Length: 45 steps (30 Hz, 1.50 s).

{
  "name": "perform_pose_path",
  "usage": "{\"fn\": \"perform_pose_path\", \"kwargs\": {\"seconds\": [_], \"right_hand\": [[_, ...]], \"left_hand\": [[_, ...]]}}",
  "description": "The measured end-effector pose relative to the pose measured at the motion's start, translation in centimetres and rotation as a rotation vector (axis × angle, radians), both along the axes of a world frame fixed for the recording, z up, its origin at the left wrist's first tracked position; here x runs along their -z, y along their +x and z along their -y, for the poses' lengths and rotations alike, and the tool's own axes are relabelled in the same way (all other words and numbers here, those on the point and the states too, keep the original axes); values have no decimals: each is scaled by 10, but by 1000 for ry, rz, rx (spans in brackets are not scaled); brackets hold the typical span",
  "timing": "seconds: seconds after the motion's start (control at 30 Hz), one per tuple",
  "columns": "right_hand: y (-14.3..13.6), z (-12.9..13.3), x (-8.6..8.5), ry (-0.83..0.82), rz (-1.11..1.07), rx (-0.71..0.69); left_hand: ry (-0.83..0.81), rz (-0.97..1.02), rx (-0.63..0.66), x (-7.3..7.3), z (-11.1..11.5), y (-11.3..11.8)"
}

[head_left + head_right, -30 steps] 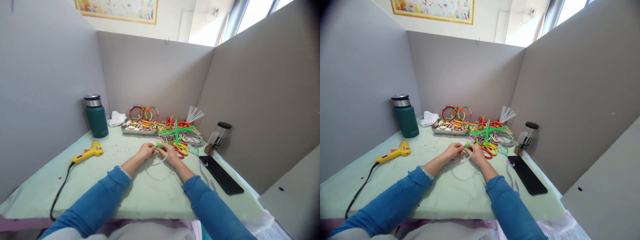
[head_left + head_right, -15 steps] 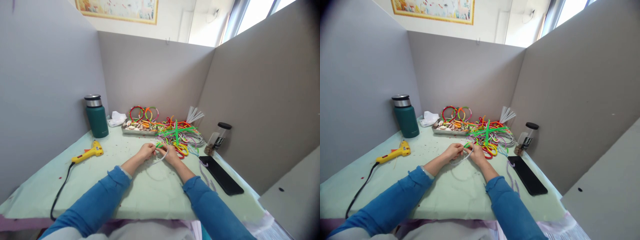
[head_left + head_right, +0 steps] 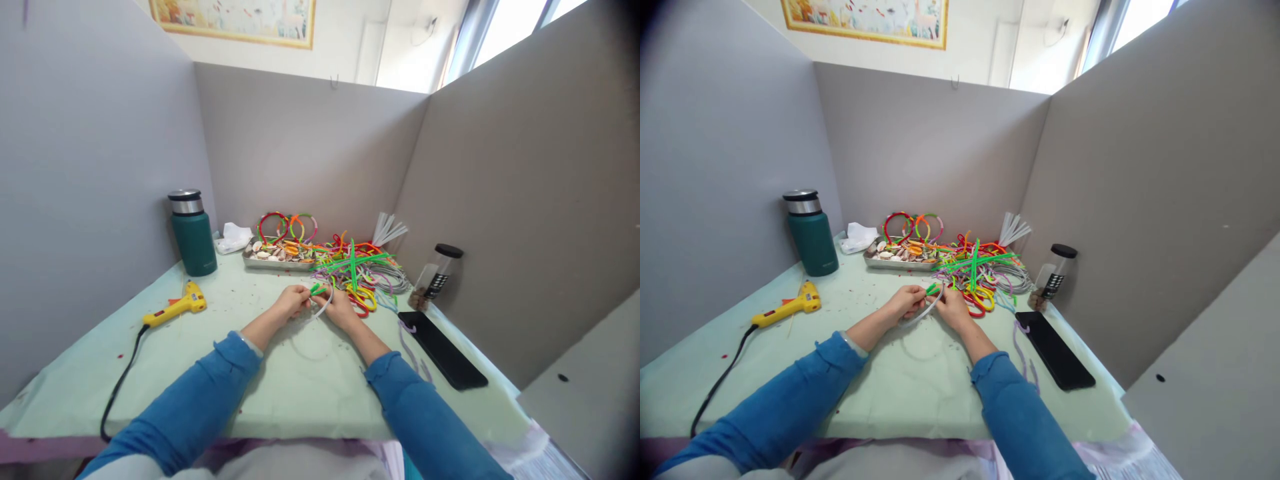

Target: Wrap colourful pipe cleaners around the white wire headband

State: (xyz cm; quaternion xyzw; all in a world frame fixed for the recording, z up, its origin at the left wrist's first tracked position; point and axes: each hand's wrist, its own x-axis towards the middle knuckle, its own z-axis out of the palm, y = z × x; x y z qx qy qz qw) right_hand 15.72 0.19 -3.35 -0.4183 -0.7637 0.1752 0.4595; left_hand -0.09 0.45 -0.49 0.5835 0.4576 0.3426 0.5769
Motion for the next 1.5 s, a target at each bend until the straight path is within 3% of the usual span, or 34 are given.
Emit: {"fn": "perform_pose_path", "kwargs": {"seconds": [0.37, 0.93, 1.17, 1.5], "right_hand": [[-1, 1, -2, -67, -43, 47], [-2, 4, -7, -163, -159, -60], [-2, 4, -10, -299, -260, -141], [-1, 0, -4, -372, -304, -119]], "left_hand": [[-20, 65, 37, -1, 1, -1], [-4, 98, 61, 3, -2, -2], [10, 97, 103, 7, -4, -3], [25, 66, 137, 5, -3, -3]]}}
